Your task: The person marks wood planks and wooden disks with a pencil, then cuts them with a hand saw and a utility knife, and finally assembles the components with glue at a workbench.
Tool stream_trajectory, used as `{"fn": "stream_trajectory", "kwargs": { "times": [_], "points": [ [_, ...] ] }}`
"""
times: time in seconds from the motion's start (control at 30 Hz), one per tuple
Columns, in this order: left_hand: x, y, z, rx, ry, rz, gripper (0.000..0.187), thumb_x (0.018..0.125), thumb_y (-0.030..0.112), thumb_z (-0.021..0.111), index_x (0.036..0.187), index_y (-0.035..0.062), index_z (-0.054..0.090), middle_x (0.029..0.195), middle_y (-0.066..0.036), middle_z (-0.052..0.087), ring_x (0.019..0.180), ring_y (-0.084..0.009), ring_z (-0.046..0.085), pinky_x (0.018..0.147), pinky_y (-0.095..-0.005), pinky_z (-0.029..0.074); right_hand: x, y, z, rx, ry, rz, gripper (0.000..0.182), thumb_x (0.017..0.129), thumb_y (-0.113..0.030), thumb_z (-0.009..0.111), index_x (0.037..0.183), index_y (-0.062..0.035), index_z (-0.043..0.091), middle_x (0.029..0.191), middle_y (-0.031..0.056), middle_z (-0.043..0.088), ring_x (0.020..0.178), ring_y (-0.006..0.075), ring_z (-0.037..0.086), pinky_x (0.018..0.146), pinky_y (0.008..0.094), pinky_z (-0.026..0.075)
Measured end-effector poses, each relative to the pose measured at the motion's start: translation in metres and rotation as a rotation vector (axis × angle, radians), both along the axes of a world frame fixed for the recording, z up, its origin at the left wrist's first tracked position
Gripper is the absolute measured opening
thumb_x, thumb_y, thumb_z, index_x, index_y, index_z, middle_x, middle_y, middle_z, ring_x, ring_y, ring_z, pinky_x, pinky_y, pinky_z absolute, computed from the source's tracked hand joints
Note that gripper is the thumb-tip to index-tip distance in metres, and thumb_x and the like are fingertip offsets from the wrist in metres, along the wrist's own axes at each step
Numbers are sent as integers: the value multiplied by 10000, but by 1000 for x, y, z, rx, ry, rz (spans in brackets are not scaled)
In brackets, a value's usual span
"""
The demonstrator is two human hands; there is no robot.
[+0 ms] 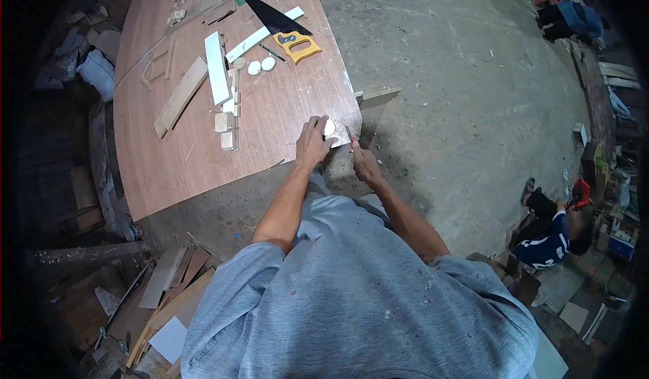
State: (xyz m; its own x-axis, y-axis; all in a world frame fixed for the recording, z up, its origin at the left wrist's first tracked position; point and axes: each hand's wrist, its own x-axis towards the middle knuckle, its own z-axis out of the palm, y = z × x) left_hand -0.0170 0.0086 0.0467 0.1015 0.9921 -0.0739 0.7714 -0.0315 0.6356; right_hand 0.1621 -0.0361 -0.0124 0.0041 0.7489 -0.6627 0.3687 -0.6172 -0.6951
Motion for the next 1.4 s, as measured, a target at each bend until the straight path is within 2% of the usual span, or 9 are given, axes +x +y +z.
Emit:
{"fn": "stream_trajectory", "kwargs": {
  "times": [0.13, 0.2, 0.33, 0.5, 0.67, 1.1, 1.23, 1.33, 1.4],
  "points": [
    [-9, 14, -39, 59, -207, 0, 546, 823, 110, 694, 1312, -61, 524, 1178, -222, 602, 1042, -342, 617, 918, -382, 511, 9, 6, 16, 81, 11, -19, 738, 977, -594, 343, 716, 58, 570, 631, 206, 583, 631, 323, 600, 611, 452, 446],
    [-12, 18, -41, -548, -935, 225, 474, 898, 124, 636, 1323, -52, 523, 1192, -204, 618, 990, -294, 656, 854, -350, 568, 11, 9, 26, 84, 39, -34, 725, 981, -594, 338, 699, 36, 562, 615, 167, 581, 607, 280, 597, 579, 427, 447],
    [-19, 17, 0, -714, -1328, 268, 383, 1008, 104, 429, 1340, -78, 487, 1200, -207, 618, 1026, -287, 659, 843, -344, 587, 19, 15, 35, 120, 218, -69, 618, 987, -574, 396, 739, -29, 550, 596, 22, 506, 526, 165, 514, 509, 343, 419],
    [-16, 14, 8, -725, -1434, 121, 392, 1035, 155, 366, 1333, -87, 449, 1246, -222, 591, 1092, -297, 637, 948, -388, 549, 14, 28, 77, 138, 487, -131, 366, 965, -394, 593, 913, -32, 589, 665, -44, 485, 570, 98, 483, 547, 267, 424],
    [-7, 8, 37, -701, -1494, 86, 320, 1041, 133, 350, 1267, -42, 493, 1157, -176, 638, 992, -234, 662, 831, -319, 559, -3, 38, 100, 516, 452, -12, 281, 893, -140, 687, 1122, 5, 613, 757, -16, 567, 709, 68, 524, 647, 241, 446],
    [1, 3, -14, -383, -935, 303, 363, 941, 102, 607, 1287, 6, 552, 887, -54, 671, 676, -108, 638, 558, -237, 515, -8, 42, 57, 553, 320, -8, 223, 943, -261, 630, 912, -41, 647, 673, -68, 476, 566, 38, 409, 493, 244, 338],
    [-6, 9, -76, -174, -412, 276, 397, 837, 201, 680, 1181, 3, 658, 887, -256, 642, 898, -382, 638, 834, -429, 491, 10, 31, 29, 218, 140, 2, 367, 940, -350, 600, 974, 15, 615, 745, 58, 601, 698, 153, 537, 647, 331, 440],
    [-6, 8, -70, 74, -76, 149, 412, 856, 133, 675, 1237, -14, 617, 836, -160, 622, 751, -225, 623, 664, -346, 510, 15, 21, 32, 160, 21, 42, 439, 961, -416, 549, 977, 20, 604, 785, 123, 618, 731, 229, 565, 691, 378, 451],
    [-6, 6, -67, 50, -81, 191, 433, 839, 139, 690, 1233, -22, 615, 874, -177, 614, 778, -259, 614, 715, -359, 507, 12, 17, 33, 90, -6, 23, 472, 972, -443, 517, 976, 22, 601, 803, 152, 621, 749, 269, 578, 714, 401, 455]
  ]
}}
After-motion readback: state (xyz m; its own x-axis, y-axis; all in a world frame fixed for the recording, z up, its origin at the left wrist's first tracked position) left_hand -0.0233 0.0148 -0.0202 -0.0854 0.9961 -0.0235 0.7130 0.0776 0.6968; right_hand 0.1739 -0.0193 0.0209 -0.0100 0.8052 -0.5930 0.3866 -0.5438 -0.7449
